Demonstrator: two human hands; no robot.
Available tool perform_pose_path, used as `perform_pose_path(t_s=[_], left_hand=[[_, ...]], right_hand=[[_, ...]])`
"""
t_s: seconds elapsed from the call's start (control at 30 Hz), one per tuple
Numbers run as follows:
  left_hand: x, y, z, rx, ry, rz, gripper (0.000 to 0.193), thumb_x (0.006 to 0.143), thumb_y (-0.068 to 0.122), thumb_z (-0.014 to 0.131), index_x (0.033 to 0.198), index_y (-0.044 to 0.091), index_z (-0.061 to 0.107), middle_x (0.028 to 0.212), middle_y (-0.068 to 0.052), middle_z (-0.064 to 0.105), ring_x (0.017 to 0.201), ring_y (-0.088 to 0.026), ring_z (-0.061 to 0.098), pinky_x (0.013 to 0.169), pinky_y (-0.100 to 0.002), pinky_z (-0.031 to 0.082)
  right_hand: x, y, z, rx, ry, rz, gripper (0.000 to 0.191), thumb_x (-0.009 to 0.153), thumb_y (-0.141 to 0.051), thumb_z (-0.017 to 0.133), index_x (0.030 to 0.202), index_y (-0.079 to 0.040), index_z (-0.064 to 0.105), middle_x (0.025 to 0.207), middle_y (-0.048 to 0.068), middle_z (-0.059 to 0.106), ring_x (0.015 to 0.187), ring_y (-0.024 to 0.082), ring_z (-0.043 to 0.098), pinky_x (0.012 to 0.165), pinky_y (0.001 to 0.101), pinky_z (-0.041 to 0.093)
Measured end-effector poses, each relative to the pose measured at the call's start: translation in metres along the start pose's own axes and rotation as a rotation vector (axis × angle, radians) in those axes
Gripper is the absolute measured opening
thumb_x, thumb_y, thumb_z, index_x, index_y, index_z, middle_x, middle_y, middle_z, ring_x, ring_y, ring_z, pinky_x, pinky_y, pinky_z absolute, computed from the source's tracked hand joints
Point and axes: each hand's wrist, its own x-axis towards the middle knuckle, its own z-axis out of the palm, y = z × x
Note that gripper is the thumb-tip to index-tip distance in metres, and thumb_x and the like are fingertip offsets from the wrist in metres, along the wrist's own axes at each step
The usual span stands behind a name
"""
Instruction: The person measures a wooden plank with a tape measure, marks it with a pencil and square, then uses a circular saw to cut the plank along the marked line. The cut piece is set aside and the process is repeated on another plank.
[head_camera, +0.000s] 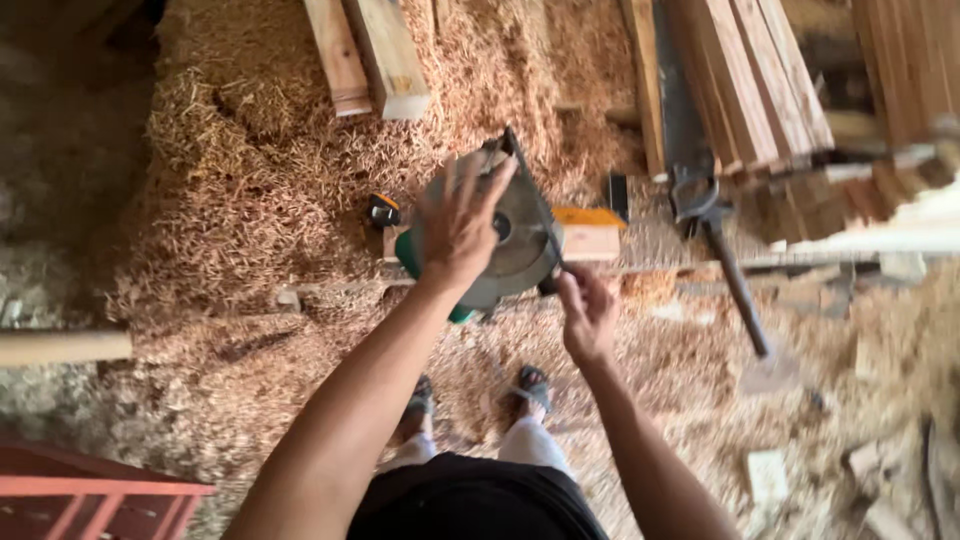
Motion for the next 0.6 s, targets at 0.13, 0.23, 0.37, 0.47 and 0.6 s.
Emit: perform_pose_path(t_s=[0.13,0.23,0.37,0.47,0.6], left_hand=[[0.0,0.002,0.002,0.169,0.135,0.259,0.071,0.105,0.025,0.053,0.165,0.045,0.022,0.171,-0.007,0.028,0.155,-0.033,0.03,0.118,-0.078,0.014],[0.004,0.001,-0.004,0.096,0.046,0.347,0.062,0.104,0.059,0.04,0.161,0.048,0.019,0.17,-0.01,0.021,0.153,-0.038,0.027,0.116,-0.082,0.009],[0.005,0.003,-0.014,0.233,-0.125,0.396,0.072,0.089,0.086,0.022,0.155,0.058,0.017,0.172,-0.003,0.009,0.155,-0.037,0.017,0.108,-0.086,0.002],[-0.002,0.007,-0.015,0.238,-0.175,0.346,0.077,0.084,0.09,0.022,0.155,0.06,0.015,0.172,-0.003,0.004,0.156,-0.038,0.009,0.105,-0.088,0.0],[-0.009,0.011,-0.007,0.211,-0.19,0.262,0.073,0.089,0.088,0.025,0.156,0.06,0.015,0.173,-0.003,0.004,0.157,-0.039,0.004,0.107,-0.088,-0.002]], right_hand=[[-0.017,-0.03,0.01,-0.241,0.155,-0.138,0.026,0.094,-0.014,0.07,0.115,0.0,0.072,0.102,0.011,0.07,0.087,0.02,0.073,0.074,0.0338,0.062],[-0.023,-0.039,0.01,-0.352,0.153,-0.136,0.025,0.093,-0.014,0.073,0.115,-0.001,0.075,0.1,0.011,0.073,0.087,0.021,0.073,0.076,0.0356,0.06],[-0.033,-0.036,0.01,-0.298,0.06,0.077,0.032,0.095,-0.022,0.07,0.121,-0.005,0.069,0.101,0.006,0.073,0.088,0.017,0.072,0.074,0.0358,0.061],[-0.053,-0.027,0.018,-0.144,0.207,0.148,0.038,0.092,-0.026,0.073,0.122,-0.004,0.064,0.097,0.006,0.067,0.082,0.016,0.066,0.068,0.0371,0.06],[-0.087,-0.019,0.039,-0.05,0.43,0.436,0.035,0.097,-0.034,0.072,0.102,0.0,0.067,0.081,0.004,0.066,0.066,0.014,0.06,0.065,0.0336,0.06]])
